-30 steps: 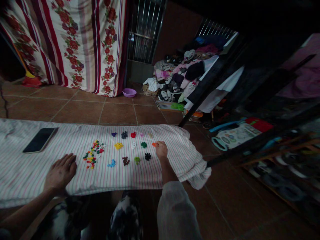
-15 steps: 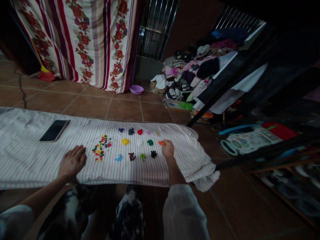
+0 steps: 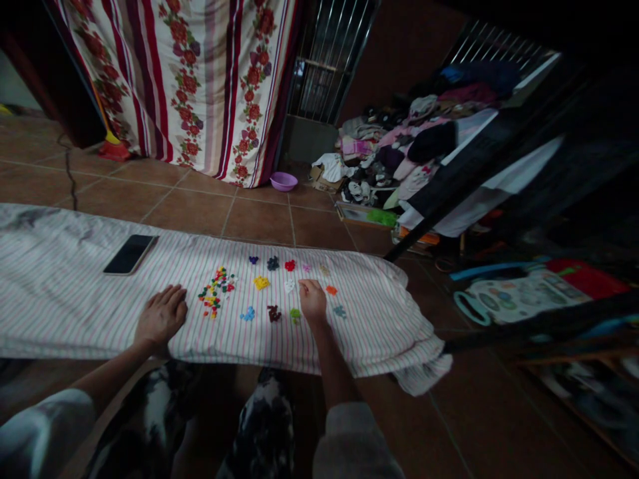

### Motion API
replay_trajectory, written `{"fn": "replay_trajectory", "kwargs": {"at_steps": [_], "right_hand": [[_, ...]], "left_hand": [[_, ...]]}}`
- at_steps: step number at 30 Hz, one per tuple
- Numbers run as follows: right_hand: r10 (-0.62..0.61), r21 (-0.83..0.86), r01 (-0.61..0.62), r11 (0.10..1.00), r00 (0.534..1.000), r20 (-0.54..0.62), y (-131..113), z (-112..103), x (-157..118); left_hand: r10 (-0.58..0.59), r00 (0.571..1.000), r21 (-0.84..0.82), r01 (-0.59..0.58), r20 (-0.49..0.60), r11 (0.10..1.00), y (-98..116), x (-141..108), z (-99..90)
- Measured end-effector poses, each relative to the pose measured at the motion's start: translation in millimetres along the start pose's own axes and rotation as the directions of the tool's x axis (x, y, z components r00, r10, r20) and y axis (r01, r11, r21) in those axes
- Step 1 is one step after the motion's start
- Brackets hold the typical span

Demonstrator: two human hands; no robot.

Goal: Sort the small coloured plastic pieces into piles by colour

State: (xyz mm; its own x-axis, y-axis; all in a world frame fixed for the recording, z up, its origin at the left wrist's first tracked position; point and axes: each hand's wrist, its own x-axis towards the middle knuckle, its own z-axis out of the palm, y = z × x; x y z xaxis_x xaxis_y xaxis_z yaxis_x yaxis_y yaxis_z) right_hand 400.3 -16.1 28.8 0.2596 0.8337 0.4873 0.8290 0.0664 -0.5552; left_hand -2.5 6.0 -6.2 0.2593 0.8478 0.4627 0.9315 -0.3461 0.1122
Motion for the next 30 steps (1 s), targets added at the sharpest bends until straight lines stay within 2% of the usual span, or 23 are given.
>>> {"fn": "replay_trajectory", "kwargs": {"at_steps": [7,10,13,17,23,30], "right_hand": [[-0.111,0.209,0.075,0.975,0.98,0.166,-87,41,-39],[-0.172,0.24,0.098,0.966,0.935,0.31,-122,58,-61],[-0.18,0.182,0.112,0.977,0.89,0.42,-145,74,-82],[-0.173,0.077,0.155,0.985,0.873,0.457,-154,91,-100],[-0.166,-0.008,0.184,0.983,0.905,0.393,-153,103,-107],[-0.113,-0.076,0.151,0.986,0.921,0.372,-158,107,-106]], "left_hand": [[-0.015,1.0,-0.004,0.015,0.003,1.0,0,-1,0.6],[-0.02,1.0,-0.018,0.02,0.004,1.0,-1,-1,1.6],[-0.02,1.0,-0.045,0.021,0.006,0.999,-2,-1,2.5],[-0.038,0.999,-0.08,0.039,0.014,0.996,-2,-1,2.5],[-0.072,0.997,-0.139,0.076,0.034,0.987,0,-1,0.7],[-0.07,0.996,-0.083,0.074,0.053,0.994,2,0,-2.3]]}}
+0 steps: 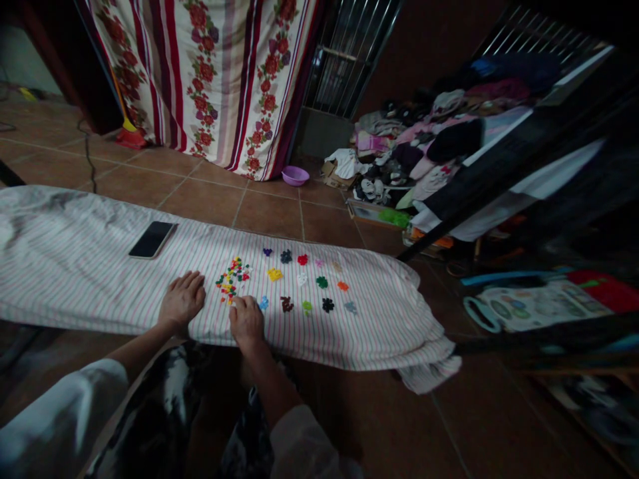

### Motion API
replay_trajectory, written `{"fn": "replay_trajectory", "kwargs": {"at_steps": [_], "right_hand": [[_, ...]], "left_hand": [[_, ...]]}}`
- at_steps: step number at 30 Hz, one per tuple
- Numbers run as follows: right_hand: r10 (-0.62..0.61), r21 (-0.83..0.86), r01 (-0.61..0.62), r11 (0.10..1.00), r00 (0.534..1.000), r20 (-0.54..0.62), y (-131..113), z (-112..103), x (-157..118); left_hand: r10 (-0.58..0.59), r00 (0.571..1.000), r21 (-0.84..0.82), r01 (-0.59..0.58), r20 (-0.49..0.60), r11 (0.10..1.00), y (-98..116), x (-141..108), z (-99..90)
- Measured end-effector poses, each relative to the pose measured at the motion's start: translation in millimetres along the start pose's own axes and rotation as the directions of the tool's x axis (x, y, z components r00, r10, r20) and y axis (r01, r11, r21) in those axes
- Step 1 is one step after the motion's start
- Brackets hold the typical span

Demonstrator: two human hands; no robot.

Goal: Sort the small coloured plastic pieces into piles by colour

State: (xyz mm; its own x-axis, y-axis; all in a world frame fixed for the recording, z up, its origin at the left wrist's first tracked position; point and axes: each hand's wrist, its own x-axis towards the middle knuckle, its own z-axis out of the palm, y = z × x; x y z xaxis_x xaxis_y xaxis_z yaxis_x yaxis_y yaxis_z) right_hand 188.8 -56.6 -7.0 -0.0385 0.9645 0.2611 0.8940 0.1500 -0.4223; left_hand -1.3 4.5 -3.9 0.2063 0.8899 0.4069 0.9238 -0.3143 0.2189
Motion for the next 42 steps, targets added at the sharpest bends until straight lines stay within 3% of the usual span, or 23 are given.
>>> {"fn": "replay_trajectory", "kwargs": {"at_steps": [13,36,42], "right_hand": [[0.101,-0.129,-0.105,0.986,0.994,-0.037,-16,3,9],[0.019,-0.007,-0.019,1.0,1.0,-0.002,-9,-10,1],[0.005,0.08,-0.002,0.997,0.999,-0.041,-5,-14,2]], "left_hand": [[-0.007,1.0,-0.016,0.007,-0.01,1.0,1,1,-0.6],[0.048,0.997,0.007,-0.047,-0.064,0.999,-4,-2,5.3],[0.042,0.998,0.02,-0.041,-0.053,0.999,-3,-2,4.7]]}}
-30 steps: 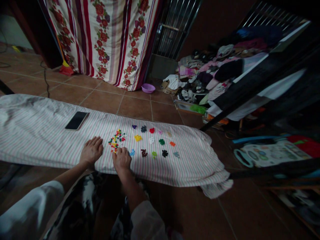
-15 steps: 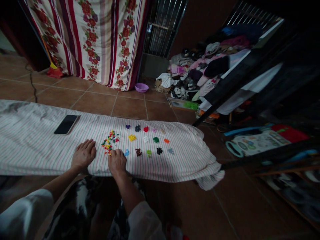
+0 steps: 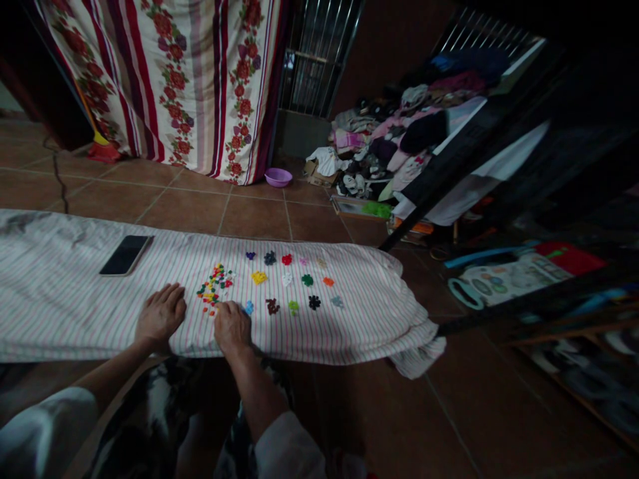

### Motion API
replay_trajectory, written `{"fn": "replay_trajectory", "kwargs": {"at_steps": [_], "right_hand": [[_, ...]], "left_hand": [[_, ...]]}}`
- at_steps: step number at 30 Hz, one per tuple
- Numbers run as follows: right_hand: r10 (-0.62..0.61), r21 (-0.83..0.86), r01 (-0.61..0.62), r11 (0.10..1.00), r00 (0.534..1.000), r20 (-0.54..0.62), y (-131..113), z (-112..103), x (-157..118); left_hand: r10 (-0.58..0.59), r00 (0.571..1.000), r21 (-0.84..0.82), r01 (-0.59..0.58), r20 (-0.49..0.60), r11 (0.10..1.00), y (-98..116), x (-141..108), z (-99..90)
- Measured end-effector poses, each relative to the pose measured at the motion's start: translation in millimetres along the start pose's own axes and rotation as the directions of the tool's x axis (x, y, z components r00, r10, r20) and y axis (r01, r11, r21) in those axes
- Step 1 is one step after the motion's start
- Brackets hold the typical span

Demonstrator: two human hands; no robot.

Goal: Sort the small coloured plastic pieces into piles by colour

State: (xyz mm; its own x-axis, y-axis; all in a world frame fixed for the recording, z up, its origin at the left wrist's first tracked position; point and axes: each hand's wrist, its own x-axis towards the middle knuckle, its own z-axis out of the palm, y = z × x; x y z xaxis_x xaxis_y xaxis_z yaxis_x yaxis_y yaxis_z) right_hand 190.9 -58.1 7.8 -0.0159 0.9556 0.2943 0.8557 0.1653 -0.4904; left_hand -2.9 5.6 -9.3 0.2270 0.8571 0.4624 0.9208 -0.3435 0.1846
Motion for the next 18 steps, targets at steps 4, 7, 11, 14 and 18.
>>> {"fn": "replay_trajectory", "kwargs": {"at_steps": [4,7,11,14,18], "right_hand": [[0.013,0.095,-0.007,0.995,0.998,-0.065,7,-4,4],[0.025,0.168,-0.004,0.986,0.992,-0.126,16,-8,8],[0.044,0.222,0.009,0.975,0.972,-0.231,31,-13,16],[0.048,0.237,0.023,0.971,0.955,-0.292,47,-16,23],[0.066,0.207,0.009,0.978,0.934,-0.35,76,-17,34]], "left_hand": [[-0.002,1.0,0.01,0.002,0.02,1.0,0,0,-0.9],[-0.001,1.0,0.018,0.0,0.016,1.0,0,0,-0.9],[0.005,1.0,0.035,-0.005,0.005,0.999,1,0,-0.7],[0.004,1.0,0.038,-0.004,0.007,0.999,1,1,-0.9],[0.011,1.0,0.056,-0.012,0.02,0.998,0,1,-1.5]]}}
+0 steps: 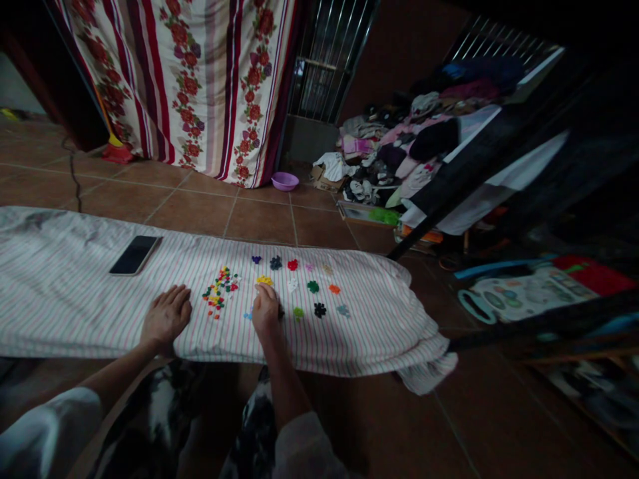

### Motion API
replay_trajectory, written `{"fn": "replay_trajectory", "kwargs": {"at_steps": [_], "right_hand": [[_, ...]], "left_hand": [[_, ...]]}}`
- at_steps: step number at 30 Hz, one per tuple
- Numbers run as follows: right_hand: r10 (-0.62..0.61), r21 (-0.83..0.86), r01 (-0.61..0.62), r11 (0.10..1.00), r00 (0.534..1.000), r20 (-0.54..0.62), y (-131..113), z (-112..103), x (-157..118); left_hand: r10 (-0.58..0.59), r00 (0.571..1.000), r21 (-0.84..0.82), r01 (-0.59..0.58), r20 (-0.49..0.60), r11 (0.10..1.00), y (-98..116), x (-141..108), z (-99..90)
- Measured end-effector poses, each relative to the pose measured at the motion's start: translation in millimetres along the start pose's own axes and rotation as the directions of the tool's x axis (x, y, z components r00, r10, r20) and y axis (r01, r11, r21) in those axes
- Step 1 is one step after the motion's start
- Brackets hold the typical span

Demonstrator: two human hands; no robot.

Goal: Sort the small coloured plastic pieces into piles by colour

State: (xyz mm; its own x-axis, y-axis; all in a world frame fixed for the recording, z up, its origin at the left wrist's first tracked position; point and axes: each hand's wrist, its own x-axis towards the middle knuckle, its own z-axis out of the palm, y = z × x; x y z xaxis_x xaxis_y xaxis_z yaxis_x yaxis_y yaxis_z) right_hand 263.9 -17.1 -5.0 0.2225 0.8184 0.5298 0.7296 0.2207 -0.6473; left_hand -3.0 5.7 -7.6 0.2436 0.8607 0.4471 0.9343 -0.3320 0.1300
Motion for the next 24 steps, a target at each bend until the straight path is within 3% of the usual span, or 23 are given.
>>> {"fn": "replay_trajectory", "kwargs": {"at_steps": [5,10,16,24], "right_hand": [[0.063,-0.095,-0.062,0.994,0.998,0.006,28,-9,19],[0.132,-0.178,-0.118,0.977,0.989,0.067,38,-14,38],[0.136,-0.275,-0.069,0.959,0.964,0.23,40,-13,45],[0.113,-0.225,-0.064,0.972,0.971,0.212,19,-15,43]], "left_hand": [[0.008,1.0,0.025,-0.008,-0.003,1.0,0,0,0.1],[0.009,1.0,0.013,-0.009,-0.016,1.0,-1,0,1.3],[0.001,1.0,-0.023,-0.001,-0.016,1.0,0,1,1.0],[-0.016,1.0,-0.046,0.016,-0.013,0.999,0,0,2.6]]}}
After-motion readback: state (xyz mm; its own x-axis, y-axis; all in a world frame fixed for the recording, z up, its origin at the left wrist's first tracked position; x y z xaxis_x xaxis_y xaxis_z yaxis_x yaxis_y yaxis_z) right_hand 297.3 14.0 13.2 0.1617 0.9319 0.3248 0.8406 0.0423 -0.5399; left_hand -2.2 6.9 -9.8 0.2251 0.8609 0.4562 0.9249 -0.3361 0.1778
